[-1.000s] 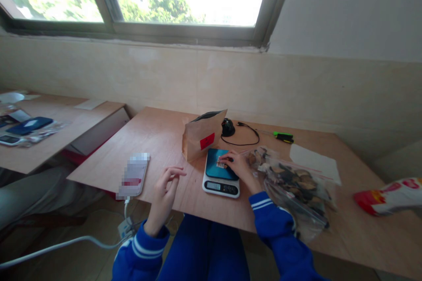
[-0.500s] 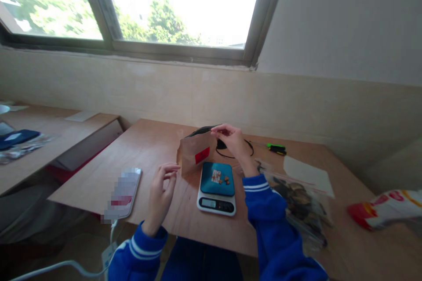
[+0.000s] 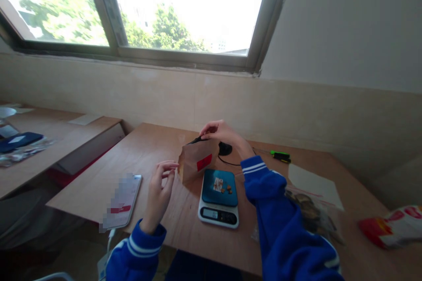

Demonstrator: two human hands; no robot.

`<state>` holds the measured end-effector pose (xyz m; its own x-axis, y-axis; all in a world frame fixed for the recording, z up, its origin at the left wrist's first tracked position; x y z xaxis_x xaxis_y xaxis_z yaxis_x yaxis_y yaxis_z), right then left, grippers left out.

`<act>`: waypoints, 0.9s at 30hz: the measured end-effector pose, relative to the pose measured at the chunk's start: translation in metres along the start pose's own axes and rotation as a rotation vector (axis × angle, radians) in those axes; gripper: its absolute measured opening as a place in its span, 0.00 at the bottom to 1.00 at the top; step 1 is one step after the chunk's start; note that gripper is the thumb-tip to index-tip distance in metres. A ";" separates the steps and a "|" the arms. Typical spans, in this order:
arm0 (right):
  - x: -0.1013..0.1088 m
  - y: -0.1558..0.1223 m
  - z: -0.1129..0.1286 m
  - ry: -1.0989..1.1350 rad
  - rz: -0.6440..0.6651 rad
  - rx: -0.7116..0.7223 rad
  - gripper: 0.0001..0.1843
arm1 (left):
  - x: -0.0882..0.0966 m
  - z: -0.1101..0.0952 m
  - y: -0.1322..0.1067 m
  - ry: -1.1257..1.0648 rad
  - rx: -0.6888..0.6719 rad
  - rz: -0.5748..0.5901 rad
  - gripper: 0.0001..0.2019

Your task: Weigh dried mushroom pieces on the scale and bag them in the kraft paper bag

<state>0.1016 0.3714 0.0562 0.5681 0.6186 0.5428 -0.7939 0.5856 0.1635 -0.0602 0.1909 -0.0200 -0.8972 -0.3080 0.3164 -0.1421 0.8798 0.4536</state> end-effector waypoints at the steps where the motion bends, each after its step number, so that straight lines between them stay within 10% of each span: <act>1: 0.000 -0.001 0.000 -0.005 0.005 -0.003 0.15 | 0.000 0.000 0.000 0.000 0.002 0.000 0.08; 9: 0.000 -0.014 0.013 -0.235 -0.004 -0.009 0.19 | 0.000 0.003 -0.001 0.012 0.008 0.016 0.07; 14: 0.009 -0.056 0.019 -0.230 -0.317 0.016 0.21 | 0.000 0.007 -0.003 0.010 0.023 0.020 0.08; 17: -0.002 -0.102 -0.017 -0.206 -0.407 -0.097 0.19 | 0.001 0.010 -0.006 0.002 0.043 0.017 0.08; 21: -0.048 -0.157 -0.092 -0.307 -0.172 -0.392 0.18 | 0.004 0.014 -0.014 -0.001 0.085 0.011 0.07; 27: -0.091 -0.178 -0.124 -0.390 -0.180 -0.342 0.15 | 0.010 0.018 -0.031 -0.028 0.139 0.013 0.07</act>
<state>0.2181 0.2753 -0.1245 0.5144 0.2914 0.8065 -0.5390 0.8414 0.0397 -0.0718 0.1672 -0.0457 -0.9106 -0.2874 0.2970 -0.1850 0.9260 0.3292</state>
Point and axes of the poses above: each hand's wrist, its own y-axis towards the middle knuckle, its own x-axis out of the back of the hand, z = x × y, the point moved 5 cm from there along y, towards the middle knuckle, and after that the axes turned 12 degrees about z, right-handed, at the moved point
